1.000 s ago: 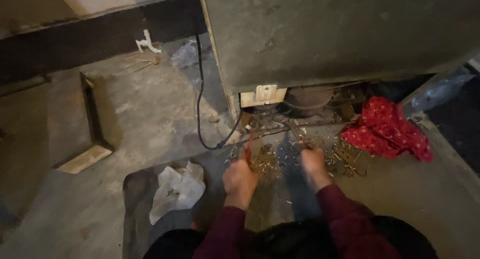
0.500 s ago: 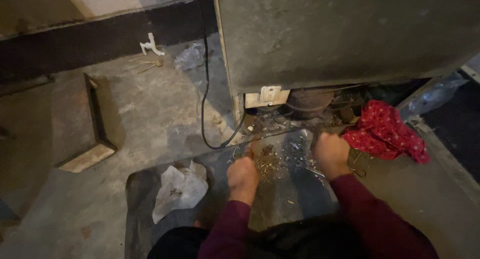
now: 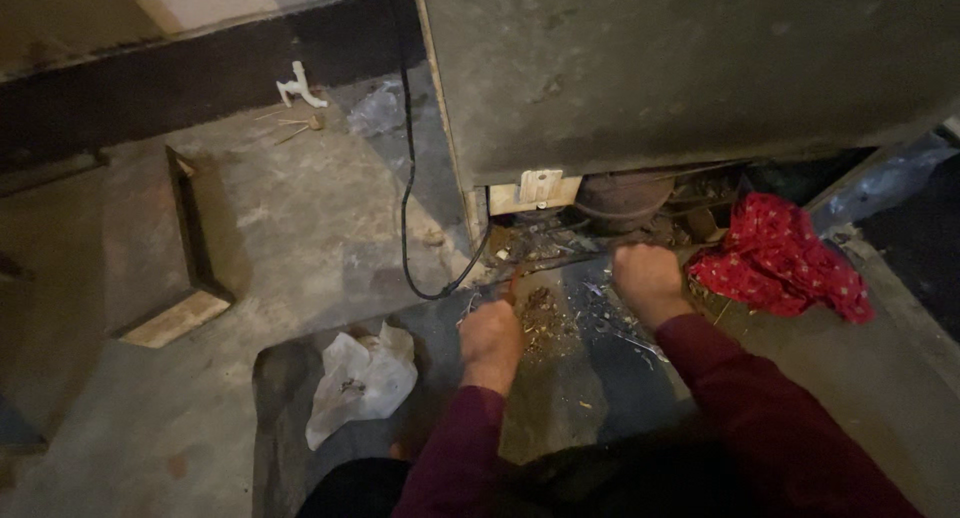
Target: The person sits on the floor and uses a screwdriver to adjust a small electrical fixture mounted near the base of a wall. They repeatedly insert the screwdriver into the fixture, turn it, and occasionally use a red cloth to wipe the area. The person also handles a small metal component and a white plastic bag nearby.
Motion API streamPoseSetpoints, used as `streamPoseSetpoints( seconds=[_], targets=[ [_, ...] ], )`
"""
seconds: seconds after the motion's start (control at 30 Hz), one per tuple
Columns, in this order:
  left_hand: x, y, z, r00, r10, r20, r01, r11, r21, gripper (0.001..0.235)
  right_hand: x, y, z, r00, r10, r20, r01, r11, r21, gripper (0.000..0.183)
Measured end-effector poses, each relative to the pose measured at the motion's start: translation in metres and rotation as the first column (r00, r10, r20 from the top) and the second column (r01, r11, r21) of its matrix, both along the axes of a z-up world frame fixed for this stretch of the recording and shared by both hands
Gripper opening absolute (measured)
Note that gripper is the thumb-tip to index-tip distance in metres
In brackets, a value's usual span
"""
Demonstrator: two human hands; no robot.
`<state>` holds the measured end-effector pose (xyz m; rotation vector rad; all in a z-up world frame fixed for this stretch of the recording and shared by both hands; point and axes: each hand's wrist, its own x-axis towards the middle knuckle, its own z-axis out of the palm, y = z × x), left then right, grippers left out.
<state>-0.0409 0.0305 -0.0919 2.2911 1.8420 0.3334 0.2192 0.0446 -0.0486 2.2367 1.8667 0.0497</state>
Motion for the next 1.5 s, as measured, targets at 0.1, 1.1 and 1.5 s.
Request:
streamPoseSetpoints(
  seconds=[0.1,1.1,1.5],
  targets=[
    [0.002,-0.002,0.004,0.997,-0.070,0.012,0.071,0.997,-0.035,0.016,0.003,-0.002,-0.003,1.000,0.021,-0.014,-0.020,0.999,0.042,0.018],
    [-0.017,-0.010,0.067,0.987,-0.111,0.115,0.114,0.993,-0.023,0.024,0.009,-0.008,0.002,0.877,-0.185,-0.442,0.242,0.967,0.074,0.030],
    [-0.002,0.012,0.022,0.990,-0.132,-0.042,0.137,0.897,0.421,0.015,-0.013,0.019,0.015,0.991,0.132,-0.019,-0.131,0.990,0.058,0.017]
  ],
)
